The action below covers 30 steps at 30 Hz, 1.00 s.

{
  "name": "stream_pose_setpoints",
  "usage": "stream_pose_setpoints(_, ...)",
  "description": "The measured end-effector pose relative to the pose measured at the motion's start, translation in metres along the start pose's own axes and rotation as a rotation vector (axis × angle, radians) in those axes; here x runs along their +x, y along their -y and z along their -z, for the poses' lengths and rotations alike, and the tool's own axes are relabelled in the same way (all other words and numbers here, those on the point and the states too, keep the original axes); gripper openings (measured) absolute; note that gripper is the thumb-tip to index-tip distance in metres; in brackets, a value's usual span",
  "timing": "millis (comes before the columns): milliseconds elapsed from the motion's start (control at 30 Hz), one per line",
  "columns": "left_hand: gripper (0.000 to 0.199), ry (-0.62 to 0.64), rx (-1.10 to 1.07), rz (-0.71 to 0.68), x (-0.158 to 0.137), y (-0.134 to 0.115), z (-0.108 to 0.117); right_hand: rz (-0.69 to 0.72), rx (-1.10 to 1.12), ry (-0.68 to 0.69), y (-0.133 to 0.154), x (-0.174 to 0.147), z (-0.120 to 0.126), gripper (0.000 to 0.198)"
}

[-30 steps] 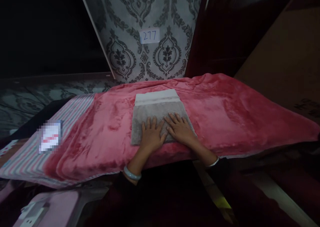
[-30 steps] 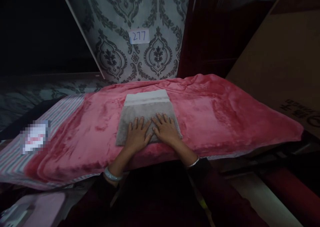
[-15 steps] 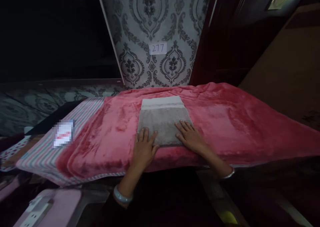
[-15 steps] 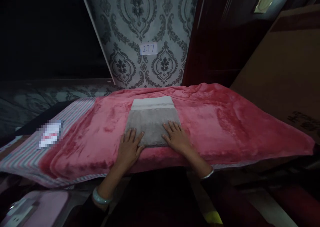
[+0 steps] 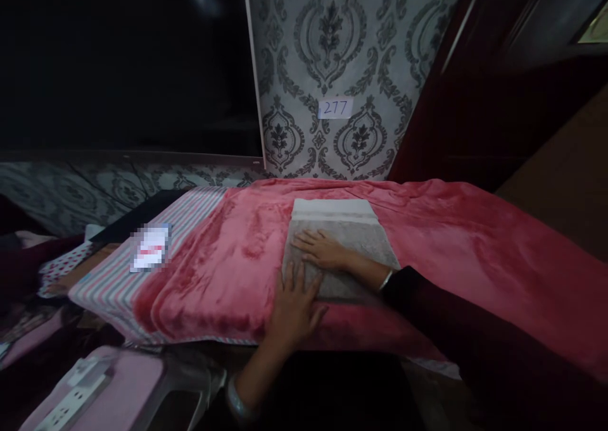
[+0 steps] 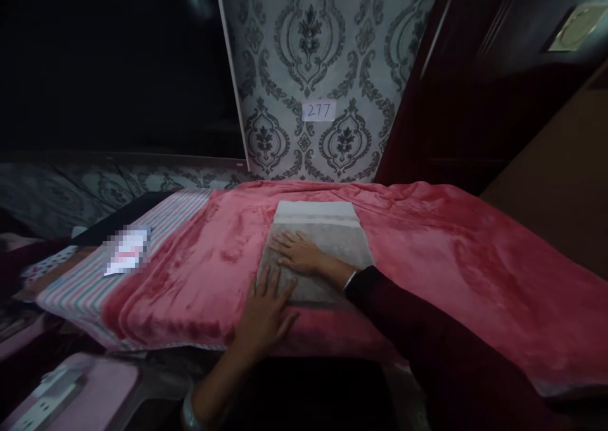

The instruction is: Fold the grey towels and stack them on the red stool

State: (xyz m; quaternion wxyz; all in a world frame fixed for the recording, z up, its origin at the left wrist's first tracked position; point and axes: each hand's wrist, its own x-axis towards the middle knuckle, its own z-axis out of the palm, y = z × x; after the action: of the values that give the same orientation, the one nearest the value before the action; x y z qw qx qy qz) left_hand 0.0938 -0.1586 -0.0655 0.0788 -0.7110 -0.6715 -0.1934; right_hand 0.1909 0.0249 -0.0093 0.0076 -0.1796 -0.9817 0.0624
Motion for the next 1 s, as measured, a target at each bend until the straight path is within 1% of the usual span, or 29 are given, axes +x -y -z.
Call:
stream_pose_setpoints(67,0.066,-0.025,0.015,-0.006,-0.006,0.002,-0.009,0.047,0.009,0.042,-0.012,0.016,-0.006,0.061)
stream_pose_setpoints(133,0.066,-0.077,0.039,-0.016,-0.011,0.003,-0.015,0.058,0.003,0.046,-0.027,0.029,-0.009,0.064)
stream_pose_setpoints(233,0.07,-0.165,0.074,-0.034,-0.016,0.003,-0.02,0.003,-0.031,0.035,-0.048,0.052,-0.009,0.068)
stream_pose_setpoints(300,0.07,-0.195,0.081,-0.045,-0.017,0.003,-0.02,-0.049,-0.043,0.038,-0.06,0.07,-0.006,0.069)
stream_pose_setpoints(433,0.072,-0.184,0.099,-0.058,-0.019,0.005,-0.019,-0.15,-0.042,0.059,-0.081,0.104,-0.001,0.069)
stream_pose_setpoints(567,0.072,-0.179,0.089,-0.036,-0.022,0.006,-0.024,-0.19,-0.023,0.061,-0.101,0.128,0.0,0.066)
stream_pose_setpoints(667,0.074,-0.204,0.075,-0.014,-0.023,0.007,-0.032,-0.208,-0.006,0.043,-0.112,0.14,-0.003,0.063)
stream_pose_setpoints(800,0.076,-0.246,0.085,-0.041,-0.022,0.012,-0.041,-0.213,0.004,0.012,-0.119,0.148,-0.007,0.062)
stream_pose_setpoints(900,0.07,-0.285,0.064,-0.034,-0.02,0.012,-0.042,-0.21,0.024,0.003,-0.118,0.15,-0.004,0.061)
stream_pose_setpoints(1000,0.062,-0.304,0.051,-0.024,-0.017,0.01,-0.038,-0.257,0.08,0.005,-0.109,0.145,0.004,0.059)
